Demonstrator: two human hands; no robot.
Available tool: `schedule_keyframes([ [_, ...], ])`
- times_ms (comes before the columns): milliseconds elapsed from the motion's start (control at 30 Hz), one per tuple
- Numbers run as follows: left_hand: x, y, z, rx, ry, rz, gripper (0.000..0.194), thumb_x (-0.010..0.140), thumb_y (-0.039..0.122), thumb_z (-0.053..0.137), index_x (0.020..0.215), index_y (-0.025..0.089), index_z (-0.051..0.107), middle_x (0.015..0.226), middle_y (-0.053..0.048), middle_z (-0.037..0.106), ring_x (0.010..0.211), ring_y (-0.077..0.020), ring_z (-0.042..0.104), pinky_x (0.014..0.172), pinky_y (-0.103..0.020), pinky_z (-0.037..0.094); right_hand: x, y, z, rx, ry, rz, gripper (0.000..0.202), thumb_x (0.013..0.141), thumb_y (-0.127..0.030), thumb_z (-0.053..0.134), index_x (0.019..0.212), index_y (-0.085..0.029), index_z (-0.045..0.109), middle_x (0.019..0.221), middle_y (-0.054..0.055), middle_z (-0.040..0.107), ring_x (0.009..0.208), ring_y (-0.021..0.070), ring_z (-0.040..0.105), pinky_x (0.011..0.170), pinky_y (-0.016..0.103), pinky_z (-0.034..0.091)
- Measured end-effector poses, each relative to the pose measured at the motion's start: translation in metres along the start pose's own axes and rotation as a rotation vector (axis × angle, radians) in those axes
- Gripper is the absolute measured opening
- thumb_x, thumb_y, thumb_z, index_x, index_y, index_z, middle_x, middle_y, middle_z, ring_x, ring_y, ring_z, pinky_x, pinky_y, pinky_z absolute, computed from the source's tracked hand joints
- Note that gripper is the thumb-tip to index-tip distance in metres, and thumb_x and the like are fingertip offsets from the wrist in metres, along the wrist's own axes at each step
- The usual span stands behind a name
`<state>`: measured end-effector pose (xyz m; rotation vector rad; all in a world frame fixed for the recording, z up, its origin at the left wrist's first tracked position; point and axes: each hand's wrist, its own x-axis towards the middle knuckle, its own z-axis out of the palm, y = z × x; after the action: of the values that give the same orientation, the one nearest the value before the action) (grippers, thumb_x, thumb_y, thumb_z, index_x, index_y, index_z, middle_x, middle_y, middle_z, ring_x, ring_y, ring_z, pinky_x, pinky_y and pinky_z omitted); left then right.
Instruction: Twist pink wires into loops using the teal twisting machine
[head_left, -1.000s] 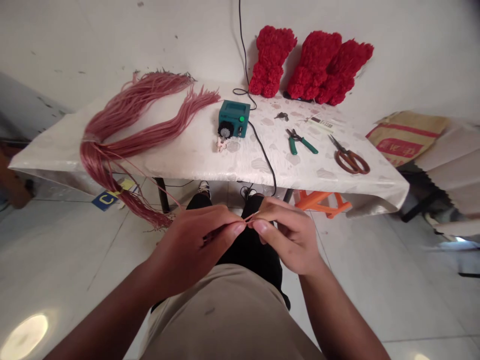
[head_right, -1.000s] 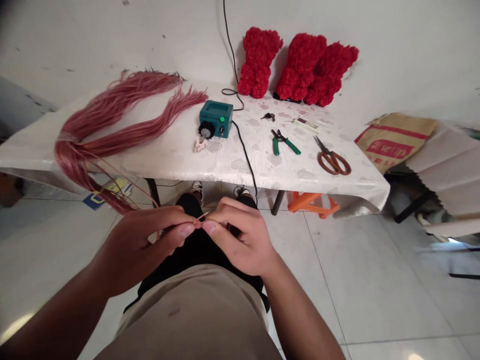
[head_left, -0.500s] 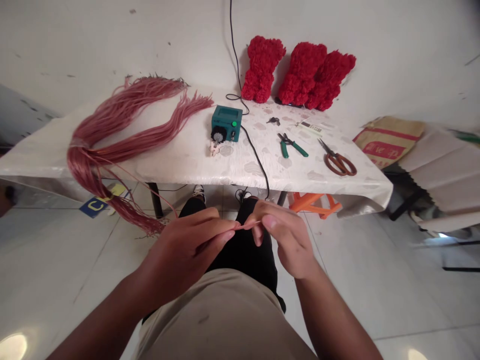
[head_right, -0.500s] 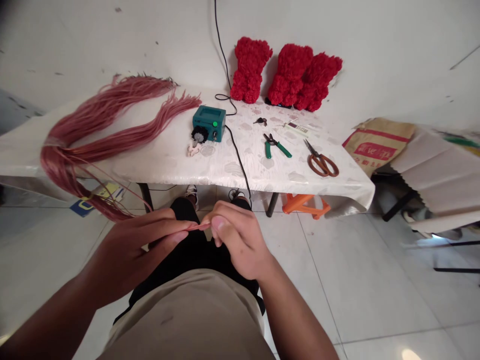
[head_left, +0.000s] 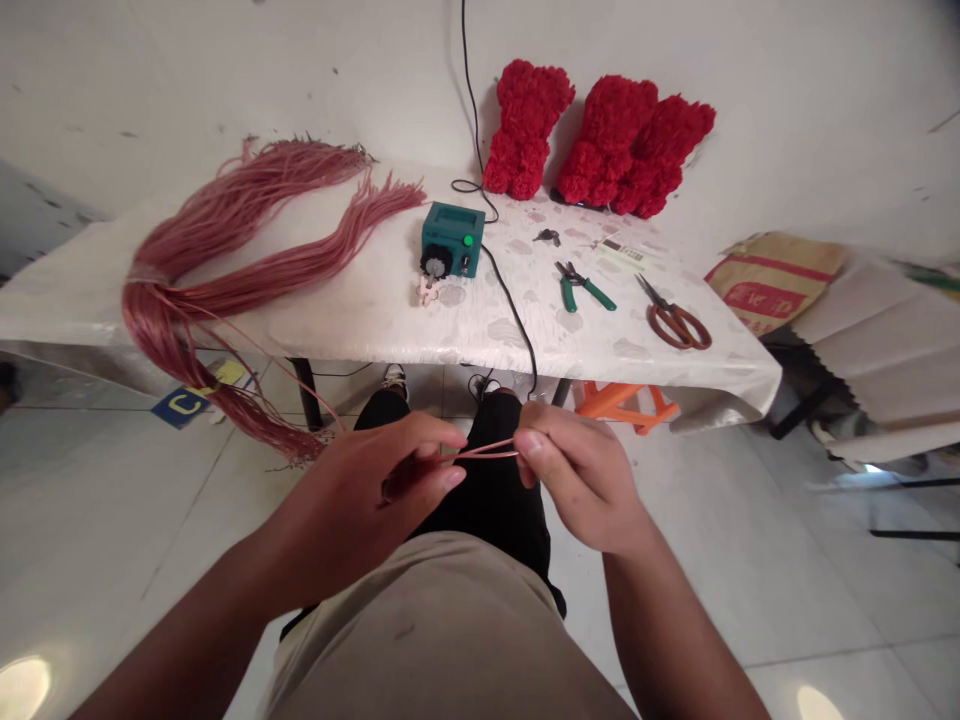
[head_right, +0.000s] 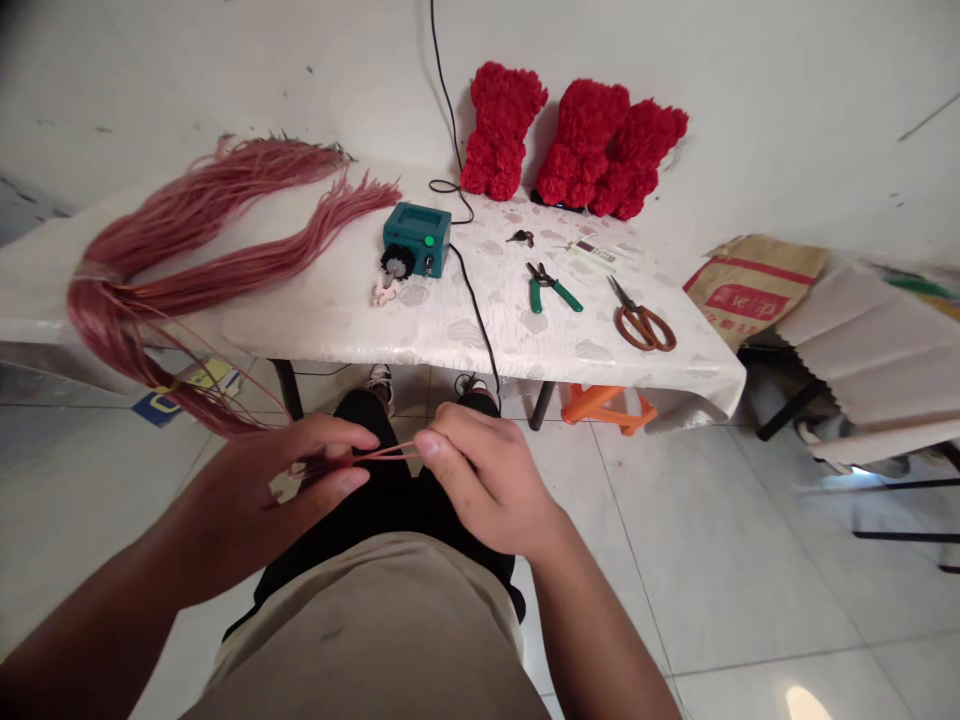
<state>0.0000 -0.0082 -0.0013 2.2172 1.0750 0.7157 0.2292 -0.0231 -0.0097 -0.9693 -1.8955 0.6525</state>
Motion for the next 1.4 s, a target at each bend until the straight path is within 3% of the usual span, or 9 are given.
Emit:
schedule_keyframes([
  [167, -0.008, -0.008, -0.014, 0.074, 0.045, 0.0, 0.014, 0.094, 0.026, 0.058, 0.085, 0.02, 0.068, 0.076, 0.004, 0.07, 0.061, -0.0088, 0.058, 0.057, -0.019, 0.042, -0.004, 0.005, -0.006, 0.042, 0.014, 0.065, 0.041, 0.106, -0.029, 0.043, 0.067, -0.019, 0.053, 0.063, -0.002, 0.05, 0.056, 0.0106, 0.044, 0.053, 0.027, 0.034],
  [300, -0.006, -0.006, -0.015, 0.079, 0.007, 0.037, 0.016, 0.096, 0.024, 0.057, 0.087, 0.021, 0.071, 0.069, 0.005, 0.067, 0.058, -0.0076, 0.055, 0.058, -0.019, 0.039, -0.005, 0.01, -0.011, 0.11, -0.033, 0.125, 0.043, 0.106, -0.036, 0.045, 0.068, -0.019, 0.052, 0.063, -0.002, 0.052, 0.059, 0.0111, 0.049, 0.056, 0.027, 0.038],
  [433, -0.003, -0.003, -0.013, 0.098, -0.008, 0.072, 0.022, 0.099, 0.025, 0.053, 0.089, 0.019, 0.072, 0.069, 0.004, 0.066, 0.061, -0.0084, 0.057, 0.06, -0.021, 0.039, -0.008, 0.012, -0.015, 0.149, 0.031, 0.177, 0.034, 0.105, -0.041, 0.048, 0.08, -0.019, 0.058, 0.064, -0.003, 0.055, 0.057, 0.0107, 0.052, 0.055, 0.026, 0.04],
  [633, -0.005, -0.004, -0.012, 0.093, -0.042, 0.071, 0.02, 0.1, 0.023, 0.052, 0.092, 0.02, 0.071, 0.071, 0.004, 0.065, 0.063, -0.008, 0.057, 0.063, -0.02, 0.039, -0.008, 0.006, -0.013, 0.074, -0.078, 0.098, 0.036, 0.104, -0.03, 0.05, 0.07, -0.018, 0.054, 0.065, -0.003, 0.053, 0.059, 0.0088, 0.049, 0.055, 0.024, 0.038],
  [800, -0.006, -0.007, -0.012, 0.071, -0.012, 0.033, 0.022, 0.1, 0.025, 0.052, 0.088, 0.02, 0.07, 0.068, 0.006, 0.064, 0.059, -0.0069, 0.054, 0.059, -0.019, 0.038, -0.006, 0.004, -0.009, -0.014, -0.035, 0.001, 0.038, 0.101, -0.024, 0.056, 0.064, -0.017, 0.05, 0.06, -0.005, 0.048, 0.053, 0.0058, 0.042, 0.051, 0.023, 0.032],
  [1067, -0.007, -0.015, -0.015, 0.078, -0.04, -0.011, 0.029, 0.102, 0.03, 0.046, 0.083, 0.019, 0.065, 0.068, 0.006, 0.065, 0.058, -0.0083, 0.057, 0.059, -0.021, 0.04, -0.008, 0.006, -0.012, 0.074, -0.117, 0.034, 0.025, 0.104, -0.021, 0.052, 0.081, -0.017, 0.063, 0.067, -0.003, 0.057, 0.061, 0.0072, 0.053, 0.058, 0.021, 0.042],
  [1200, -0.003, -0.012, -0.01, 0.085, 0.007, 0.007, 0.019, 0.101, 0.03, 0.048, 0.101, 0.02, 0.064, 0.089, 0.0, 0.069, 0.079, -0.0145, 0.063, 0.071, -0.026, 0.045, -0.007, 0.007, -0.001, 0.045, -0.054, -0.04, 0.017, 0.099, -0.018, 0.061, 0.083, -0.017, 0.066, 0.069, -0.002, 0.059, 0.063, 0.0083, 0.053, 0.058, 0.022, 0.041],
  [1267, 0.001, -0.007, -0.007, 0.081, -0.025, 0.069, 0.016, 0.099, 0.03, 0.051, 0.105, 0.021, 0.063, 0.095, -0.001, 0.069, 0.085, -0.0162, 0.064, 0.075, -0.029, 0.045, -0.005, 0.007, 0.008, 0.026, -0.074, -0.054, 0.018, 0.098, -0.019, 0.063, 0.08, -0.016, 0.065, 0.07, -0.002, 0.059, 0.062, 0.0086, 0.052, 0.056, 0.023, 0.038],
  [1400, 0.008, -0.001, 0.0, 0.058, -0.154, 0.103, 0.017, 0.1, 0.03, 0.05, 0.093, 0.021, 0.062, 0.082, 0.003, 0.066, 0.073, -0.0133, 0.061, 0.067, -0.028, 0.041, -0.002, 0.006, 0.02, 0.012, -0.072, -0.071, 0.027, 0.1, -0.021, 0.058, 0.074, -0.016, 0.061, 0.066, -0.002, 0.056, 0.059, 0.0084, 0.049, 0.056, 0.024, 0.036],
])
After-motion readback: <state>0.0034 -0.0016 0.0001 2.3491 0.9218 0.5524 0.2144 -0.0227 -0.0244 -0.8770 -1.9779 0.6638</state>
